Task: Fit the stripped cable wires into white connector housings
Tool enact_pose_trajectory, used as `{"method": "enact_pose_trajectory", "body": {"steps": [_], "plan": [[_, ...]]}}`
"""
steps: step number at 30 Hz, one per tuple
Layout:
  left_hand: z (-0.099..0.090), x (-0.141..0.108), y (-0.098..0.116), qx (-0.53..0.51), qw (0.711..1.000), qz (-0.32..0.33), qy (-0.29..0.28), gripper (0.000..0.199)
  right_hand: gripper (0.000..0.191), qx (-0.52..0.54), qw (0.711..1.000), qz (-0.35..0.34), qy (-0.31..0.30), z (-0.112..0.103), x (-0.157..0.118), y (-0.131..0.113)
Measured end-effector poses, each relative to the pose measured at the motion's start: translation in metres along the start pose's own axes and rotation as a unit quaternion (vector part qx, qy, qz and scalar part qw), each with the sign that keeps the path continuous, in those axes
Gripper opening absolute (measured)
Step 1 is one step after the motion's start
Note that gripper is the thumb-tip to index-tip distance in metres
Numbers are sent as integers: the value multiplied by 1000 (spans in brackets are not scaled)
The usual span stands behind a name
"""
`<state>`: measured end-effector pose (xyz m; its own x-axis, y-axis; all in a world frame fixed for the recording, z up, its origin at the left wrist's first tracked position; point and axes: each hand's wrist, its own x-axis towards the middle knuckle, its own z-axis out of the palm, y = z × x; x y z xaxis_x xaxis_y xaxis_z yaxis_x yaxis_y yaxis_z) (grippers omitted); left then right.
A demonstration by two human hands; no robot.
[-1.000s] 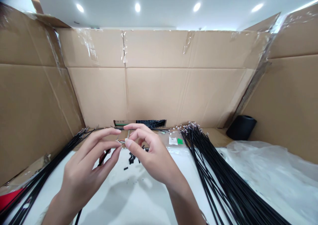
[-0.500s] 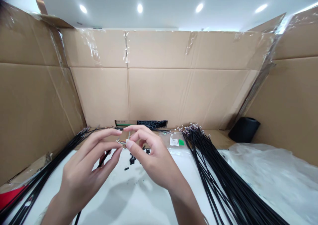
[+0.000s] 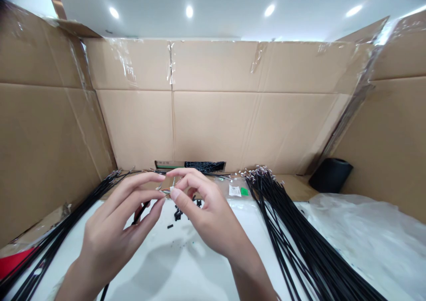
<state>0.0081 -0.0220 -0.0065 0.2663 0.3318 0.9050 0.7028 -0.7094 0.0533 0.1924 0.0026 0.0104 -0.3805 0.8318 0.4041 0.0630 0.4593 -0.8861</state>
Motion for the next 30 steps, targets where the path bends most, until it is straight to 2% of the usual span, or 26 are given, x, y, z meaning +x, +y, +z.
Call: {"method": "enact_pose_trajectory", "body": {"steps": [7, 20, 26, 30], "plan": [[1, 1, 2, 6, 1000, -7, 3, 10, 27, 2, 1000, -4, 1, -2, 1, 0], [0, 2, 0, 9, 1000, 28, 7, 12, 26, 86, 995, 14, -41, -6, 5, 5], [-2, 2, 1, 29, 999, 38, 6, 14, 25, 96, 994, 11, -45, -4, 5, 6], [-3, 3, -1, 34, 998, 55, 13, 13, 25, 69, 997, -6, -26, -2, 4, 6]]}}
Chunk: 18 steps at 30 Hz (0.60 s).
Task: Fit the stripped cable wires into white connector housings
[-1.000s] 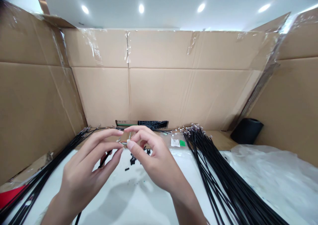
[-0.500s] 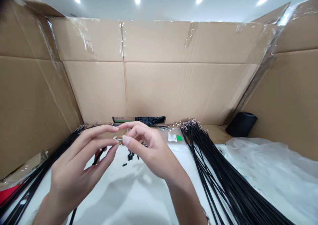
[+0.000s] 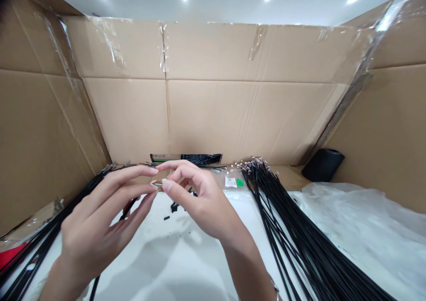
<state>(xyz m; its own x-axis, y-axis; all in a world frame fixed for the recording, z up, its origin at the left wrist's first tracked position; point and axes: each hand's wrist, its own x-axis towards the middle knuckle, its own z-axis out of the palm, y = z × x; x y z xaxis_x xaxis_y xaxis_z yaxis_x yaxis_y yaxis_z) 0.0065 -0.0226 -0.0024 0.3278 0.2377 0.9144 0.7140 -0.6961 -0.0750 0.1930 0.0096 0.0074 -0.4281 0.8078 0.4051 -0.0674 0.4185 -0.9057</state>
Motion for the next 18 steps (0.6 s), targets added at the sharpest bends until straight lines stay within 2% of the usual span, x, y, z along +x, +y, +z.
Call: {"method": "enact_pose_trajectory", "body": {"steps": [4, 8, 12, 18], "plan": [[1, 1, -2, -3, 1000, 12, 12, 14, 25, -21, 1000, -12, 15, 1, -1, 1], [4, 0, -2, -20, 1000, 8, 12, 14, 24, 5, 1000, -2, 6, -1, -2, 1], [4, 0, 0, -42, 999, -13, 10, 12, 24, 50, 999, 12, 0, -2, -2, -1], [-4, 4, 2, -37, 997, -59, -29, 11, 24, 104, 994, 30, -9, -1, 0, -2]]}}
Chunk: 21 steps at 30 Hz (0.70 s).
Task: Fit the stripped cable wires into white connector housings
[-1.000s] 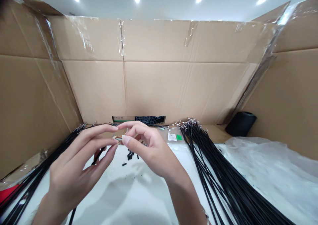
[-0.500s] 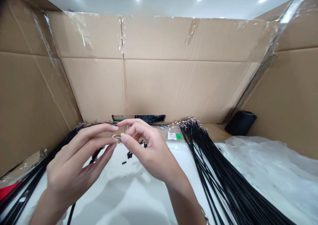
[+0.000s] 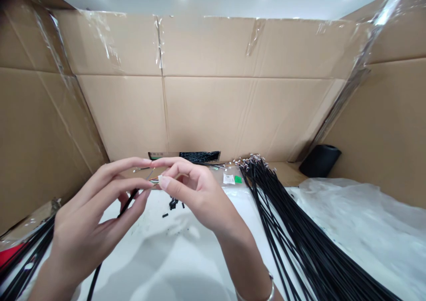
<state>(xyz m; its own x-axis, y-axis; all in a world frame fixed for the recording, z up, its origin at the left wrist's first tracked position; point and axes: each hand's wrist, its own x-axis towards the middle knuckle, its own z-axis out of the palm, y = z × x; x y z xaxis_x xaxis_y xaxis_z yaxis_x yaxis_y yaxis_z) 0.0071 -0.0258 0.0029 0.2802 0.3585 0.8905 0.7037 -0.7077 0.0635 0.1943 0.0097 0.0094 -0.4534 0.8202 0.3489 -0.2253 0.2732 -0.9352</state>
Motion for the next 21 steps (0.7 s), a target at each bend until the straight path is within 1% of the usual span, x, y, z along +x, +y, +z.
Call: {"method": "enact_pose_trajectory", "body": {"steps": [2, 6, 13, 16, 21], "plan": [[-1, 1, -1, 1, 1000, 1, 1, 12, 25, 8, 1000, 5, -8, -1, 2, 0], [0, 0, -4, 1, 1000, 15, 22, 12, 26, 16, 1000, -1, -23, -2, 4, 1], [4, -1, -2, 15, 998, 47, 49, 17, 23, 15, 1000, -8, -23, -2, 3, 2], [5, -1, -2, 23, 996, 62, 57, 16, 24, 7, 1000, -4, -14, -2, 1, -1], [6, 0, -3, 19, 996, 74, 55, 16, 25, 0, 1000, -3, -8, -4, 0, -3]]}}
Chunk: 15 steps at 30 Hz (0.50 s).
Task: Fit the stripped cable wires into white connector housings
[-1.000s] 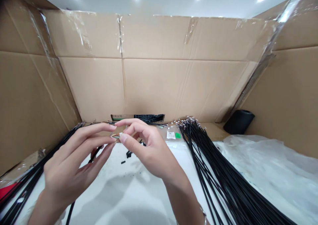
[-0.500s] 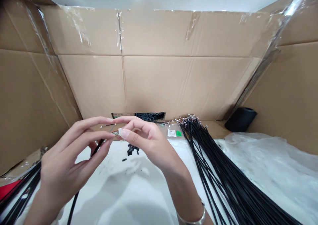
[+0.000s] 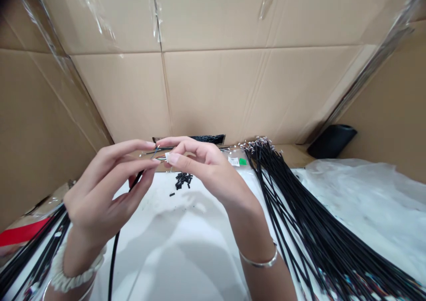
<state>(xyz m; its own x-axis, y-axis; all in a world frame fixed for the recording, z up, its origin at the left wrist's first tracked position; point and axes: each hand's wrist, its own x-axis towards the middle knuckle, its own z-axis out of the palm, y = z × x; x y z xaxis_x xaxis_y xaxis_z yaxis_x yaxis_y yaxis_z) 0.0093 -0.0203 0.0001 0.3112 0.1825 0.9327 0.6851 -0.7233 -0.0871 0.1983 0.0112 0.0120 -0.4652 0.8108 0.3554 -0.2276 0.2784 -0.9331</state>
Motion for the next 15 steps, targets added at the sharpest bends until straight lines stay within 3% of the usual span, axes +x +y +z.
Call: {"method": "enact_pose_trajectory", "body": {"steps": [15], "plan": [[3, -3, -3, 10, 1000, 21, 10, 14, 28, -5, 1000, 3, -3, 1, 0, -2]]}}
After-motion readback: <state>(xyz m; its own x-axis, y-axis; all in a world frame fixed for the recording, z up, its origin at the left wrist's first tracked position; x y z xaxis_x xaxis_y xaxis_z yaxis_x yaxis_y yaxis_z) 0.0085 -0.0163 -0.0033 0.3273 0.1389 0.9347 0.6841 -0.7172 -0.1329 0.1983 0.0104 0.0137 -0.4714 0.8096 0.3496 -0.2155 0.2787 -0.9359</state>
